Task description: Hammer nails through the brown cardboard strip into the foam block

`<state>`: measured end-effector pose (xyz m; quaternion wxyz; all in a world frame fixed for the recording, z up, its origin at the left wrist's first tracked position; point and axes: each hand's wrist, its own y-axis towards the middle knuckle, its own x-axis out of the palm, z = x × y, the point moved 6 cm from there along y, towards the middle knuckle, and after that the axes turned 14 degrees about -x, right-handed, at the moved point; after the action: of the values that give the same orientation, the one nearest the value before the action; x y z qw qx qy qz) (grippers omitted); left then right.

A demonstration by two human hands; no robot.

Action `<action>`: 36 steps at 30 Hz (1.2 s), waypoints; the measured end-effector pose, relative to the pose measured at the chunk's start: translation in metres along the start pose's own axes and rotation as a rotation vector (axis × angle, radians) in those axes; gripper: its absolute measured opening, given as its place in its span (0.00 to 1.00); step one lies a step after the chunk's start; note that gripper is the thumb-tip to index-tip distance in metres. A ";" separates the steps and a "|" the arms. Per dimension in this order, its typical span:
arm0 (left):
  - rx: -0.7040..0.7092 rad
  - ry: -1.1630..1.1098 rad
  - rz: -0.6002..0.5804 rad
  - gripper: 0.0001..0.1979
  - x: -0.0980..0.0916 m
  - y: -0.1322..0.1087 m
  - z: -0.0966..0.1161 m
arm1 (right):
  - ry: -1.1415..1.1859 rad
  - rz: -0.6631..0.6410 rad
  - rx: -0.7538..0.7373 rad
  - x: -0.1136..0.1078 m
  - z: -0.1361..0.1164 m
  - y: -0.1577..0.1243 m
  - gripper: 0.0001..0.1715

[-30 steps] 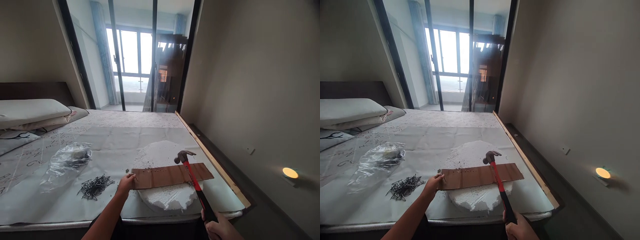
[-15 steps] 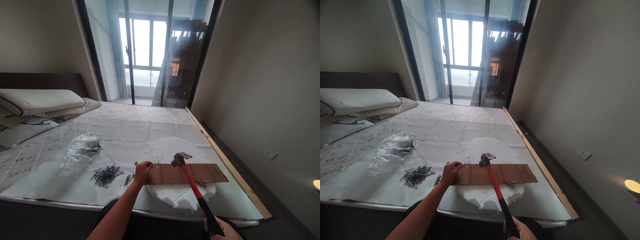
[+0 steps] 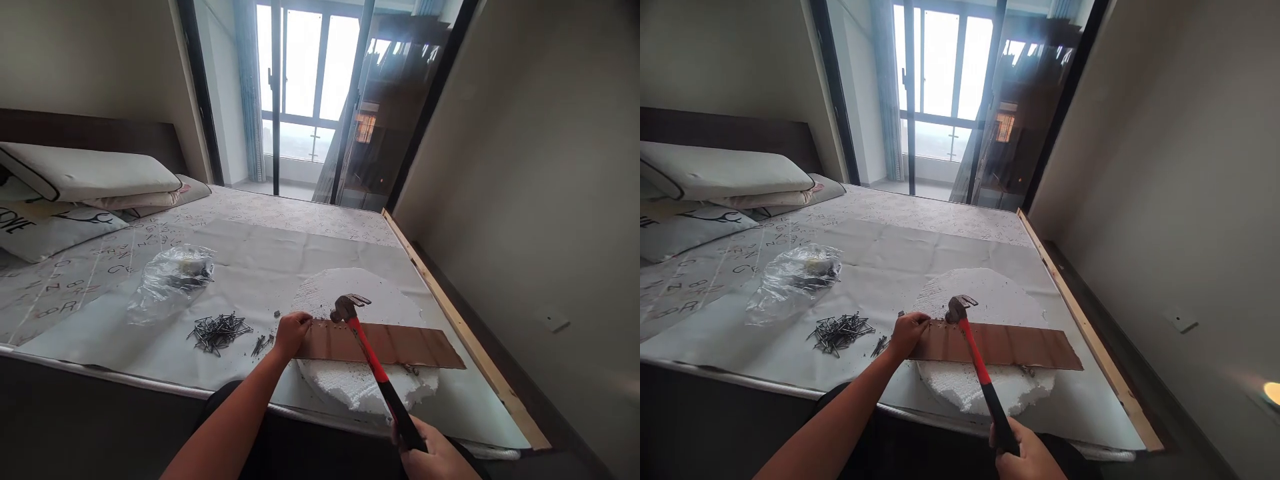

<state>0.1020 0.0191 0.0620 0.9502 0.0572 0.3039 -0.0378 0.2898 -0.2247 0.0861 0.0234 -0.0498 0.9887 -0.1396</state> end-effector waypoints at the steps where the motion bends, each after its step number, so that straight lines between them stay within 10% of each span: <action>1: -0.001 0.003 -0.001 0.07 0.000 0.000 0.000 | 0.005 -0.013 0.006 0.003 -0.002 0.001 0.08; 36: 0.060 0.009 0.015 0.07 0.002 -0.002 -0.005 | -0.031 -0.096 0.007 0.023 -0.026 0.040 0.13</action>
<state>0.1004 0.0174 0.0564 0.9470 0.0882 0.3065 -0.0395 0.2618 -0.1815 0.0992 0.0324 -0.0992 0.9841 -0.1435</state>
